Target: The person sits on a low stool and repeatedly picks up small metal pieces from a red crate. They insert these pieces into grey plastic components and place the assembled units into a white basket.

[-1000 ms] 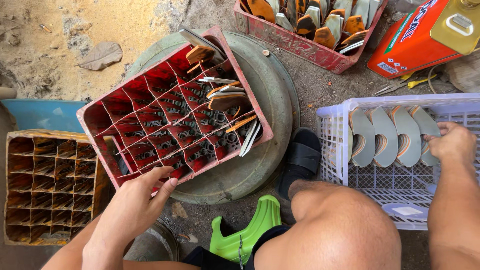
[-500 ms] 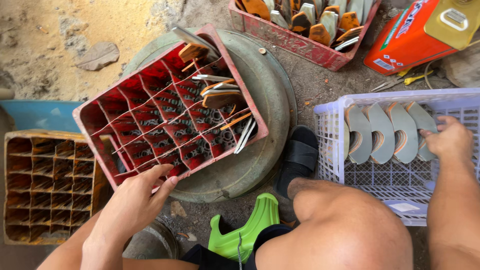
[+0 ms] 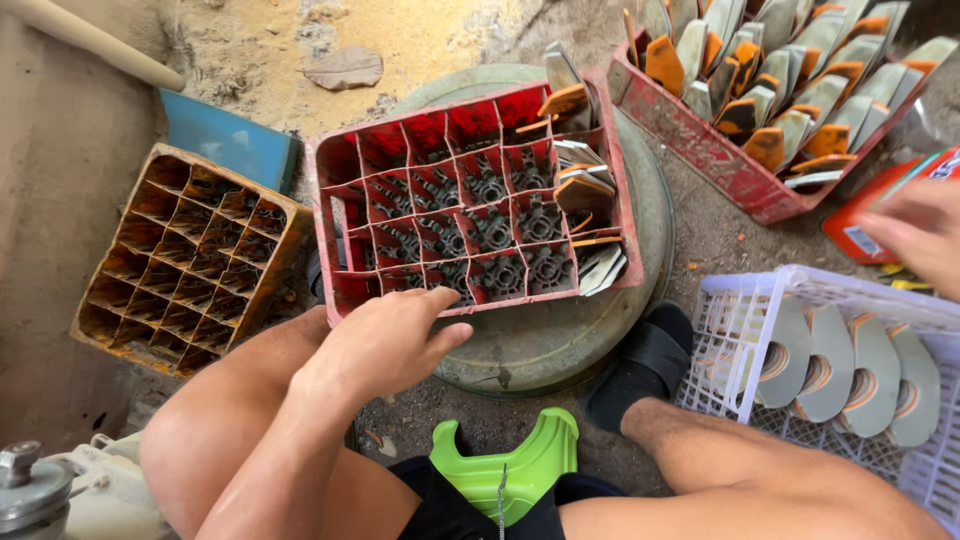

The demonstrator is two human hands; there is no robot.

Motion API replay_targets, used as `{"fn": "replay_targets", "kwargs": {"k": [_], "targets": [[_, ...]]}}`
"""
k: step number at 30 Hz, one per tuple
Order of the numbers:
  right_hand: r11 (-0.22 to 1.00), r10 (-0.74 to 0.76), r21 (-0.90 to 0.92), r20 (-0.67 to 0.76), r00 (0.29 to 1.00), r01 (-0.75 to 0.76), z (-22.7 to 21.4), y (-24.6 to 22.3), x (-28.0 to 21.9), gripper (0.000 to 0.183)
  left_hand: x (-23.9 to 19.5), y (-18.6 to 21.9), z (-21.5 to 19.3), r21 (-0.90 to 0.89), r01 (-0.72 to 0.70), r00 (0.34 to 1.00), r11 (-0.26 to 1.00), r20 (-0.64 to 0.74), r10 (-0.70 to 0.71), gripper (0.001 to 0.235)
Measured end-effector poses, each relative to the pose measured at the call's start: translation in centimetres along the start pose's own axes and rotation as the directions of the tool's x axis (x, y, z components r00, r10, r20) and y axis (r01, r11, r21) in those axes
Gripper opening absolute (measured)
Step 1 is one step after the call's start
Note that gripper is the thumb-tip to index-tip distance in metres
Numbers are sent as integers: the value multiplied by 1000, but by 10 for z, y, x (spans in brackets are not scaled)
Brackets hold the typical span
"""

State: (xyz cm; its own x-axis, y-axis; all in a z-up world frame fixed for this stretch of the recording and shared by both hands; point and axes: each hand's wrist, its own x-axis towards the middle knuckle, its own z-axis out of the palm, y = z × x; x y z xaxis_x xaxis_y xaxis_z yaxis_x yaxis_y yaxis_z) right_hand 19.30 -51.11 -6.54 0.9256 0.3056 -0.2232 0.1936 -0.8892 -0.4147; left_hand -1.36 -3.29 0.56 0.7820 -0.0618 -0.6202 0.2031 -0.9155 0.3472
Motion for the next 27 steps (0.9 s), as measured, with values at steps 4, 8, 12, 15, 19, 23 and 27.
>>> {"fn": "replay_targets", "kwargs": {"k": [4, 8, 12, 15, 19, 23, 27], "targets": [[943, -319, -70, 96, 943, 326, 7, -127, 39, 30, -7, -4, 3, -13, -108, 992, 994, -73, 106, 42], [819, -565, -202, -128, 815, 537, 37, -206, 67, 40, -7, -11, 8, -1, -119, 985, 993, -124, 118, 41], [808, -583, -180, -117, 804, 561, 58, -231, 107, 39, -11, -21, 12, -18, -121, 987, 992, -106, 119, 40], [928, -361, -85, 47, 931, 364, 73, -228, 131, 34, -14, -27, 8, -41, -140, 983, 989, -126, 134, 40], [937, -344, 54, -43, 938, 346, 82, -227, 137, 22, -17, -36, 2, -23, -133, 978, 991, -165, 128, 39], [781, -625, -254, -337, 704, 571, 53, -257, 120, 28, -18, -36, -1, -86, -164, 940, 983, -317, 129, 35], [792, -609, -218, -237, 757, 570, 14, -319, 80, 22, -14, -22, -7, -28, -463, 457, 886, -864, 211, 48]]}}
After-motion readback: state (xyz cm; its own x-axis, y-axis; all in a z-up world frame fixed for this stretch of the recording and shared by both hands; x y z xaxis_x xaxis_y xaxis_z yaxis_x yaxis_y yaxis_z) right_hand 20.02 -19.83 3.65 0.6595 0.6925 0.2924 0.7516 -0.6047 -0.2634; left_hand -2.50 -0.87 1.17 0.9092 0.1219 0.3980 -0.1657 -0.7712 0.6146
